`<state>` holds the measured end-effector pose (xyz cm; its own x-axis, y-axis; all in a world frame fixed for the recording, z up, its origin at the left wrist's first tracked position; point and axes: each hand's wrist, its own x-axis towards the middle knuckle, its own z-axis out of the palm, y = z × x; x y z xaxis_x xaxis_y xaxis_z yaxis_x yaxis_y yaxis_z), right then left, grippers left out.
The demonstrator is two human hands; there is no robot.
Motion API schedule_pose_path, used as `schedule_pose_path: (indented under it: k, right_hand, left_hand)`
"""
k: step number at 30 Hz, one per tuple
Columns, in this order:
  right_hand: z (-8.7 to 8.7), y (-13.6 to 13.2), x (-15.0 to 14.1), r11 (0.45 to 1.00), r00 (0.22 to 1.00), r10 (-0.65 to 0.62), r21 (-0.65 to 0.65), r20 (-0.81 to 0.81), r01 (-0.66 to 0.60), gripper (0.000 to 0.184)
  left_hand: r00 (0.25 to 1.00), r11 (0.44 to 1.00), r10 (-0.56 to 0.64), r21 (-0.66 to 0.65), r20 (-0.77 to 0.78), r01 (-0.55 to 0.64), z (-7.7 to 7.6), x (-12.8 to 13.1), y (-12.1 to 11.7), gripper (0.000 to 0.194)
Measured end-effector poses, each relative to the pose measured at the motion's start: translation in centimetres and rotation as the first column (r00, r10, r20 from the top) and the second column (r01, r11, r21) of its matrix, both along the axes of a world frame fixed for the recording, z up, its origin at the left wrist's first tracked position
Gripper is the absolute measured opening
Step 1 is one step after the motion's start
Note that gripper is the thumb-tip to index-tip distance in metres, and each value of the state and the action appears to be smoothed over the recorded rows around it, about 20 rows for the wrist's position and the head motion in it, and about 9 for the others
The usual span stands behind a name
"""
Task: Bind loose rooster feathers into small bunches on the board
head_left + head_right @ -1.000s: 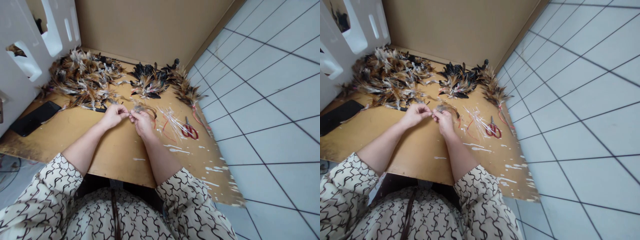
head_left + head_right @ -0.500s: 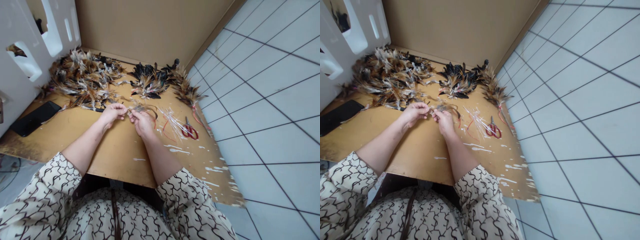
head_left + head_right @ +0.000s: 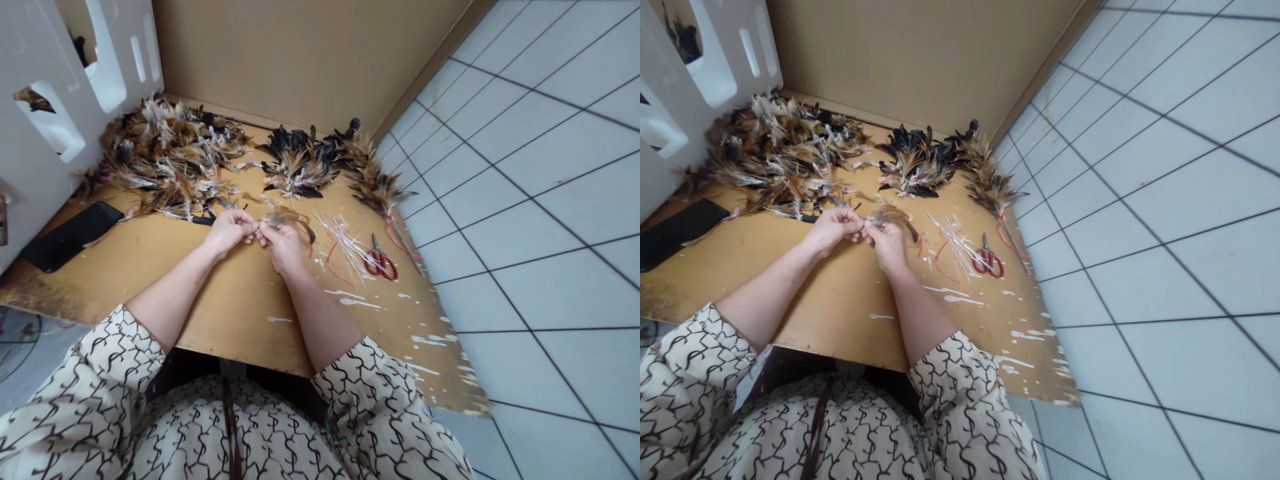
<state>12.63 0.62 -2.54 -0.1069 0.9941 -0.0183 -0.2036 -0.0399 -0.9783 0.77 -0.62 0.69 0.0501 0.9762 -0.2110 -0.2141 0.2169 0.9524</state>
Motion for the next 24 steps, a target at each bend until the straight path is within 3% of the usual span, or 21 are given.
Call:
schedule_pose_path:
  k: [24]
  right_hand:
    - [0.31,-0.3,0.3,0.997,0.993,0.038,0.056,0.109,-0.044,0.027]
  left_hand:
    - [0.995,0.986,-0.018,-0.162,0.1,0.034,0.23,-0.17,-0.09,0.019]
